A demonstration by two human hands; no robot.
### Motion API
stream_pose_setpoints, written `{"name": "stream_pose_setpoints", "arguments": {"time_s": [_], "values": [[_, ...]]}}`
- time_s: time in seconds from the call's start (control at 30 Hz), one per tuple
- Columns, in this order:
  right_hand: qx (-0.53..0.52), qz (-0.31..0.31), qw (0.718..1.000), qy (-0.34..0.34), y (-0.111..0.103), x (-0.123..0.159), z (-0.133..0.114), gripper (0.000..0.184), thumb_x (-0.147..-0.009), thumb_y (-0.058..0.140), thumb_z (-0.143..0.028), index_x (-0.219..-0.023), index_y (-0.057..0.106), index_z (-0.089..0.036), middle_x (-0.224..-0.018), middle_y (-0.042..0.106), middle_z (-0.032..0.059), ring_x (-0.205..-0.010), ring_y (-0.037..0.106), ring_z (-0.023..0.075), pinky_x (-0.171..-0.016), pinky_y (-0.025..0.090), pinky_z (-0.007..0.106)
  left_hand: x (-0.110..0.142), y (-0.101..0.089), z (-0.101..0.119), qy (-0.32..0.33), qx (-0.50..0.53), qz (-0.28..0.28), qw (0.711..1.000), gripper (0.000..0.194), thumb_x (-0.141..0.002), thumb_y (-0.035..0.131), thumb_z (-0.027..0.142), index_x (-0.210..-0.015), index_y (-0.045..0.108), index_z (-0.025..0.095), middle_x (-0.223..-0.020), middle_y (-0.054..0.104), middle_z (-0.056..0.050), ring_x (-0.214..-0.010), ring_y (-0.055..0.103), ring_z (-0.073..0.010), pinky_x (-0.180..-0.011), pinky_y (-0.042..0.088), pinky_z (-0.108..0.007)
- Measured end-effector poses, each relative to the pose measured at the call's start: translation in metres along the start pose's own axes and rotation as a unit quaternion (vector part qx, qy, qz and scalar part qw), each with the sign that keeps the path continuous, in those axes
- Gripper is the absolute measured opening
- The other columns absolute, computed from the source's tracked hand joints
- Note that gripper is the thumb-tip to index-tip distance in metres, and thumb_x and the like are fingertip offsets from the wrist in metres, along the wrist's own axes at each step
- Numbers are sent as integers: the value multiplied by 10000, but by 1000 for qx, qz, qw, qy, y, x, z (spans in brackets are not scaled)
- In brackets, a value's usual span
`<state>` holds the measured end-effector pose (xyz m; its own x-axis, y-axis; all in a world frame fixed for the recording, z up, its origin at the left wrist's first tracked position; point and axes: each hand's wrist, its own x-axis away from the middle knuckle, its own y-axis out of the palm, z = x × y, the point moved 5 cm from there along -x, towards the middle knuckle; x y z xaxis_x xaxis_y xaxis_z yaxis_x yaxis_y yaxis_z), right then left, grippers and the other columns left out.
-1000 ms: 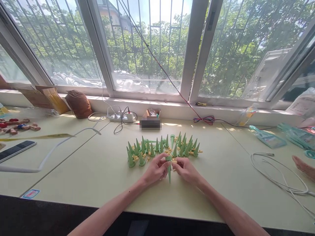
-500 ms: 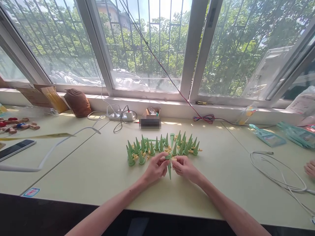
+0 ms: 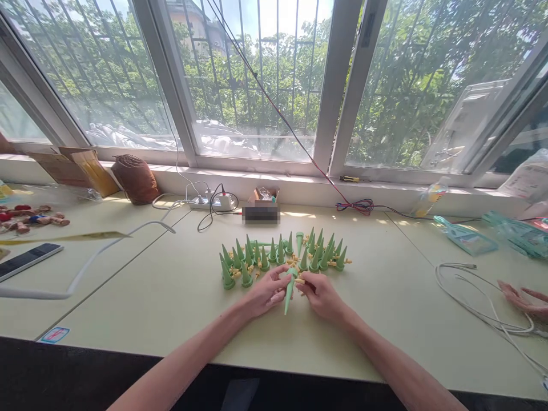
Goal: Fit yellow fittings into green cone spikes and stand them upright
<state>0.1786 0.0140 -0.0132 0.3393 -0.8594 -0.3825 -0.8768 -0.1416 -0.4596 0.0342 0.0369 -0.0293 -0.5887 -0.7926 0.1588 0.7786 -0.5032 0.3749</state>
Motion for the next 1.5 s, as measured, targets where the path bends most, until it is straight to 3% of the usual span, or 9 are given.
{"name": "stream_pose_setpoints", "arguments": {"time_s": [0.23,0.43,0.6,0.77,1.03,1.3,1.5], "values": [[-20,6,1000,22,-1,1,3,352,-933,514,-368,-641,400,-207,-583,416,-36,-542,351,121,-531,283,251,-1,0,-2,7,-17,-9,1000,488,-767,770,507,-1037,496,206,-550,568,71,-306,393,-32,-308,194,-134],[-113,-14,991,67,3,0,8,352,-908,558,-424,-656,507,-186,-569,425,-36,-519,354,109,-500,275,245,1,2,3,78,-103,-11,992,439,-834,693,510,-1082,512,197,-517,559,77,-297,429,-57,-286,257,-138],[-293,-68,940,162,9,1,7,393,-881,599,-521,-684,522,-190,-429,321,-104,-384,209,62,-403,181,226,3,6,6,176,-153,12,972,360,-868,660,469,-1077,549,197,-569,574,64,-324,458,-55,-309,317,-144],[-361,-86,912,174,9,2,1,398,-882,624,-518,-691,533,-181,-436,306,-112,-387,198,53,-384,145,217,4,6,5,243,-198,43,949,290,-896,635,420,-1076,596,197,-517,509,83,-328,423,-38,-328,315,-134],[-306,-79,937,151,9,1,2,393,-913,584,-496,-685,513,-185,-428,350,-100,-382,227,59,-398,190,221,3,7,8,181,-134,8,974,360,-854,684,437,-1091,586,184,-525,555,73,-305,450,-58,-289,304,-142],[-91,-32,994,49,1,0,1,299,-935,526,-344,-686,490,-182,-571,432,-41,-520,349,102,-505,280,239,2,3,2,54,-67,-3,996,461,-807,729,501,-1078,534,183,-499,527,88,-283,351,-28,-299,179,-141],[-29,-13,999,-2,1,-1,-2,279,-931,500,-279,-672,450,-189,-596,418,-38,-547,335,107,-532,270,243,1,2,-1,10,20,-20,1000,467,-769,785,466,-1032,524,182,-517,513,94,-294,319,-2,-336,180,-147]]}}
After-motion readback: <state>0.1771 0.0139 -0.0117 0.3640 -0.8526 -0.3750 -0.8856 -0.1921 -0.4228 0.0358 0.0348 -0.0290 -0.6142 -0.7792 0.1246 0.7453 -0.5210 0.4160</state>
